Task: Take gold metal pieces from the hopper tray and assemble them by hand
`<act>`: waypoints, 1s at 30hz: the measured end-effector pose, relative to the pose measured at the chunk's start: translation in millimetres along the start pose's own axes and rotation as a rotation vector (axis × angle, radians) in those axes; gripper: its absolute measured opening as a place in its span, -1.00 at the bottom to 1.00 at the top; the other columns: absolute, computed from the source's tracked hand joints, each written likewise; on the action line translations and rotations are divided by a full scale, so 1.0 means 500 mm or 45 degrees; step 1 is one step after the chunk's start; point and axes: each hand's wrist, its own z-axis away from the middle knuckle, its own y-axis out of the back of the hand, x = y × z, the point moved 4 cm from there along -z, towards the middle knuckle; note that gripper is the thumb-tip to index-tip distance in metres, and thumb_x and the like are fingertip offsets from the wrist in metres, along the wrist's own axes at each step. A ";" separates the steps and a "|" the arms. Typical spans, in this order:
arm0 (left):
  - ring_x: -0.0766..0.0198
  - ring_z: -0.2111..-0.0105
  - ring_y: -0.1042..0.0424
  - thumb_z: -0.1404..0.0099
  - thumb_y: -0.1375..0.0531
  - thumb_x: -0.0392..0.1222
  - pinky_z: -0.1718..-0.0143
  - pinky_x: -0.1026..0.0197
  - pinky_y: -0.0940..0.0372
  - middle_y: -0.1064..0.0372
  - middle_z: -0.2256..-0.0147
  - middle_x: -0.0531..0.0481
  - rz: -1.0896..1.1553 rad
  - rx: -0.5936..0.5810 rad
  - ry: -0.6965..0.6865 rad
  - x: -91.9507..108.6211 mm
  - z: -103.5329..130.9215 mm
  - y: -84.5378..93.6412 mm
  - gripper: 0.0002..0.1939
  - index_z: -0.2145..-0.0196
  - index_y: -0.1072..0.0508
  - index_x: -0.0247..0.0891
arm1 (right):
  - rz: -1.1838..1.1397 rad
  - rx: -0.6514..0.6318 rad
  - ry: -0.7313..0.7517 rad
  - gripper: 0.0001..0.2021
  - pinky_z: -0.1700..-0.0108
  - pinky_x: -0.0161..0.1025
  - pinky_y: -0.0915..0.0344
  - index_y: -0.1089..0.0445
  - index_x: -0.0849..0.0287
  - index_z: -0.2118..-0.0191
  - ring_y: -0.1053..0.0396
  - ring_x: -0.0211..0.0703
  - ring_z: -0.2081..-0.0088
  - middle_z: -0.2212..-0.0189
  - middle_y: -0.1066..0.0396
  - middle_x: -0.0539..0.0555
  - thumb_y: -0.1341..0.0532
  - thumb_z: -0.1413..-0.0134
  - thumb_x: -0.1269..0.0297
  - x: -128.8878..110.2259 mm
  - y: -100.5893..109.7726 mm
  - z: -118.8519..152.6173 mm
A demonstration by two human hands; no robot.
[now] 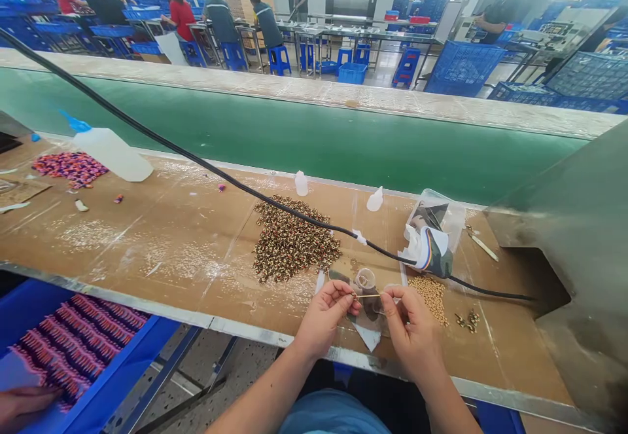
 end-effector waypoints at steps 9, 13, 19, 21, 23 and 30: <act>0.38 0.45 -0.36 0.01 -0.37 -0.09 0.34 0.30 -0.24 -0.33 0.48 0.03 -0.004 -0.017 -0.001 0.002 0.000 -0.001 -0.64 0.38 -0.34 -0.35 | -0.002 0.003 0.045 -0.84 0.49 -0.41 -0.15 -0.30 0.20 0.35 -0.20 -0.35 0.52 0.46 -0.29 0.00 -0.06 -0.25 0.32 -0.004 -0.002 0.000; 0.37 0.45 -0.36 0.01 -0.37 -0.09 0.33 0.29 -0.24 -0.32 0.47 0.02 -0.021 -0.015 -0.004 0.001 0.002 0.000 -0.64 0.38 -0.33 -0.35 | 0.001 0.009 0.069 -0.86 0.48 -0.40 -0.15 -0.29 0.20 0.34 -0.20 -0.34 0.51 0.46 -0.29 0.00 -0.06 -0.25 0.34 -0.006 -0.001 -0.001; 0.36 0.44 -0.36 -0.01 -0.36 -0.10 0.32 0.28 -0.23 -0.33 0.47 0.01 -0.033 -0.008 -0.001 0.001 0.001 0.001 -0.66 0.38 -0.34 -0.35 | 0.048 0.030 0.134 -0.88 0.43 -0.38 -0.18 -0.28 0.20 0.33 -0.25 -0.33 0.47 0.42 -0.31 0.03 -0.06 -0.25 0.37 -0.011 -0.003 0.002; 0.36 0.44 -0.36 0.01 -0.37 -0.09 0.32 0.28 -0.23 -0.33 0.47 0.01 -0.030 -0.004 0.003 0.003 0.001 0.000 -0.64 0.38 -0.33 -0.35 | 0.060 0.041 0.144 -0.89 0.43 -0.38 -0.19 -0.27 0.19 0.32 -0.24 -0.33 0.49 0.41 -0.31 0.03 -0.06 -0.24 0.37 -0.013 -0.002 0.003; 0.36 0.44 -0.35 0.02 -0.37 -0.07 0.33 0.29 -0.23 -0.33 0.47 0.01 -0.025 -0.001 0.000 0.006 0.002 -0.002 -0.63 0.39 -0.33 -0.35 | 0.063 0.057 0.148 -0.89 0.45 -0.38 -0.18 -0.27 0.19 0.33 -0.23 -0.34 0.51 0.42 -0.31 0.03 -0.06 -0.24 0.36 -0.015 0.000 0.002; 0.36 0.45 -0.34 0.02 -0.37 -0.07 0.33 0.28 -0.23 -0.32 0.48 0.01 -0.032 0.005 0.006 0.005 0.003 -0.003 -0.63 0.39 -0.33 -0.35 | 0.078 0.040 0.134 -0.86 0.46 -0.37 -0.20 -0.29 0.20 0.34 -0.24 -0.33 0.52 0.43 -0.33 0.04 -0.05 -0.25 0.33 -0.013 0.000 0.003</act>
